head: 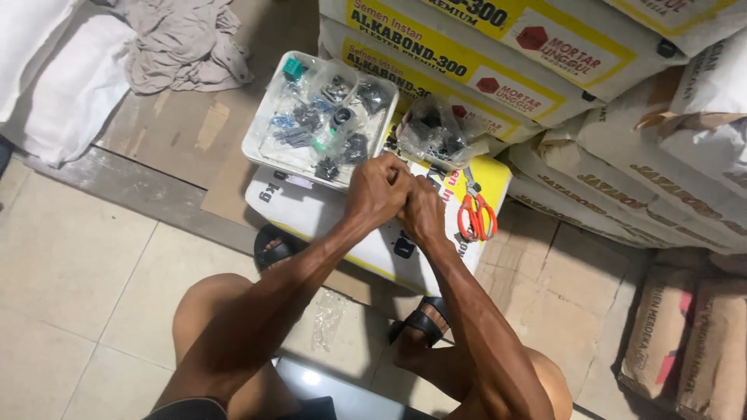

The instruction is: Sorting and organizing small construction components like fittings and screws into a plastic container.

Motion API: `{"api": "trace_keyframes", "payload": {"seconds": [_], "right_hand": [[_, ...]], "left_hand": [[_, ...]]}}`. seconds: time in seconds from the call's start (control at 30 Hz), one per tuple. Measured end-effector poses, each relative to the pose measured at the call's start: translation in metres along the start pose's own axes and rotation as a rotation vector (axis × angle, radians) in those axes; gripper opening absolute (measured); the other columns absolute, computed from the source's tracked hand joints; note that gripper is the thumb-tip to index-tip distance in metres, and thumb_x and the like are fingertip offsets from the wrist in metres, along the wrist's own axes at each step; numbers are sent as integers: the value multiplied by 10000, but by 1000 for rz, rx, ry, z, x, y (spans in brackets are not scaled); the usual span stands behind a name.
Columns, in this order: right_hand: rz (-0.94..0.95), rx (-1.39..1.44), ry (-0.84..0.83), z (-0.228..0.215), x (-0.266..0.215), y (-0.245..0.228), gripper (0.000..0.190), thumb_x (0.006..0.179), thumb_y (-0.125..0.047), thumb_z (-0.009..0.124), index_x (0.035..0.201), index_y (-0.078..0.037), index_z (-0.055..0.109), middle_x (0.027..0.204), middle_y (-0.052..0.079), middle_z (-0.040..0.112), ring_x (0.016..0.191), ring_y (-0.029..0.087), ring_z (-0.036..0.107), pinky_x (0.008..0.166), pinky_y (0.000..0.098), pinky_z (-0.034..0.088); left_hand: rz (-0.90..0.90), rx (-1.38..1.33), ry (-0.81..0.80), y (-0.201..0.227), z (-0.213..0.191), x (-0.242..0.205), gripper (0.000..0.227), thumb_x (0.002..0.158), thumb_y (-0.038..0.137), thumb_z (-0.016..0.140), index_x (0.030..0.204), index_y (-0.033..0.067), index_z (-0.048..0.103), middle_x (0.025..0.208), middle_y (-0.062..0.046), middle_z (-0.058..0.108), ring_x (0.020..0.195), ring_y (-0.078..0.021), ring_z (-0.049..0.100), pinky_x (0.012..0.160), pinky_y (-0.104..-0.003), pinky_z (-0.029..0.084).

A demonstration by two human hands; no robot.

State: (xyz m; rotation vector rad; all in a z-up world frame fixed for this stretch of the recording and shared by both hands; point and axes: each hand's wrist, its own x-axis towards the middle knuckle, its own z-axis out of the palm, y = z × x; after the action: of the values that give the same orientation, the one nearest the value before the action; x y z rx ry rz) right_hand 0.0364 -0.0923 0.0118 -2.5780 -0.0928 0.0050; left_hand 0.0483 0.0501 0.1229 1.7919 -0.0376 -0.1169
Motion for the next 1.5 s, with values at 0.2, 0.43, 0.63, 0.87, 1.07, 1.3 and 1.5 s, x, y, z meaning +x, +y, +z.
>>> {"api": "trace_keyframes", "payload": {"seconds": [0.2,0.43,0.63,0.87,1.07,1.3,1.5], "right_hand": [[-166,-195,82,13,8,-7,189,952,-219,692,901,-39,667,788,99,590,720,284,624,672,404,465],[112,1,160,2,14,61,83,899,-107,643,957,-94,701,860,214,640,870,464,666,776,586,548],[170,-355,-9,20,4,123,172,807,-206,729,970,-194,781,908,94,658,911,323,686,800,483,606],[134,-273,-56,-6,-9,95,129,858,-179,653,945,-130,736,935,145,689,941,371,691,831,491,589],[261,-8,-31,-60,-12,48,72,869,-164,652,900,-129,706,883,143,706,901,401,706,795,526,566],[412,511,82,-122,-34,9,103,840,-107,794,885,-87,705,677,57,672,603,148,622,552,290,521],[381,917,184,-153,-53,-14,353,844,36,770,1116,46,545,773,133,693,589,130,642,512,231,548]], "left_hand": [[-34,80,-26,-30,8,6,152,878,193,608,868,130,746,617,-116,707,674,-338,741,613,-416,572],[-87,228,-94,-20,-8,-5,163,871,184,618,824,68,722,600,-149,694,654,-394,733,565,-471,560],[-37,483,-361,-98,29,-8,164,864,167,622,821,43,721,668,-197,711,697,-420,748,577,-506,572],[185,646,-382,-121,58,-24,245,932,28,545,1073,29,745,891,-234,744,781,-420,759,704,-534,617],[302,778,-314,-148,77,-27,181,944,48,572,980,22,748,904,-192,729,774,-377,759,695,-497,619],[368,892,-306,-121,73,-34,132,922,58,558,903,20,683,872,-157,683,740,-360,748,655,-484,606],[298,949,-309,-129,82,-32,67,895,29,559,912,30,624,854,-133,650,710,-361,740,634,-480,594]]}}
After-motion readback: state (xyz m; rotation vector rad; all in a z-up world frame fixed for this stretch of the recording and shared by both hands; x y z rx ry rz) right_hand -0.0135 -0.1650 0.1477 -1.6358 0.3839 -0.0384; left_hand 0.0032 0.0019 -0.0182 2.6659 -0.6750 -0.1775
